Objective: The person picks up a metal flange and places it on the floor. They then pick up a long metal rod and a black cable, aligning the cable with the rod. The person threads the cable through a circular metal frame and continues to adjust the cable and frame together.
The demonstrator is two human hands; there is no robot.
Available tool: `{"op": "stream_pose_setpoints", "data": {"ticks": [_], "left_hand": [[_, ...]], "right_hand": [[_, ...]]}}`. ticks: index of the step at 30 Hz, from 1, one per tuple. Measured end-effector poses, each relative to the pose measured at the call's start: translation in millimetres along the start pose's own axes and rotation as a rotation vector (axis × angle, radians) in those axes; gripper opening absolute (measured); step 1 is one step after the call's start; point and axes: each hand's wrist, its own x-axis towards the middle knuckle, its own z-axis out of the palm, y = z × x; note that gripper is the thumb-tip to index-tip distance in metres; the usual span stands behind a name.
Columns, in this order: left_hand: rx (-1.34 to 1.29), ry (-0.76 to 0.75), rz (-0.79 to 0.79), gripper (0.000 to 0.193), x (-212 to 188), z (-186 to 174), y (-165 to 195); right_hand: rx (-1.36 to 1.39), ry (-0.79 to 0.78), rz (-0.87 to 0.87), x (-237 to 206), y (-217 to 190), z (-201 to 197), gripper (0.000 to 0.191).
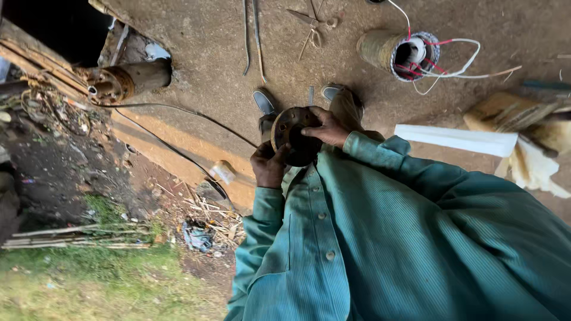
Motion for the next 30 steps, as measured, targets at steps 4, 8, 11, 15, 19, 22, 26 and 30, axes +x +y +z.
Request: {"op": "stream_pose_setpoints", "data": {"ticks": [4,8,11,15,19,22,26,30], "left_hand": [[0.614,-0.194,-0.007,0.036,61,-22,-3],[1.138,-0.302,-0.054,0.044,114,-31,-16],[1.224,-0.275,-0.231,0.047,160,-31,-44],[1.361,-0.206,-0.369,0.052,209,-37,-123],[1.133,-0.156,-0.244,0.057,259,-28,-225],[1.205,-0.189,-0.354,0.070,302,0,-292],[1.177,-0.262,-0.493,0.071,347,62,-363],[1.102,-0.345,-0.466,0.069,363,122,-411]], "right_hand": [[-0.142,0.427,0.041,-34,39,19,0.045],[-0.007,0.542,0.063,-97,88,43,0.038],[-0.159,0.641,0.292,-130,132,70,0.037],[-0.236,0.589,0.525,-140,192,100,0.038],[-0.390,0.660,0.320,-103,236,113,0.036],[-0.563,0.654,0.310,-72,250,114,0.033],[-0.597,0.706,0.496,-55,256,104,0.027],[-0.628,0.711,0.509,-59,263,91,0.022]]}}
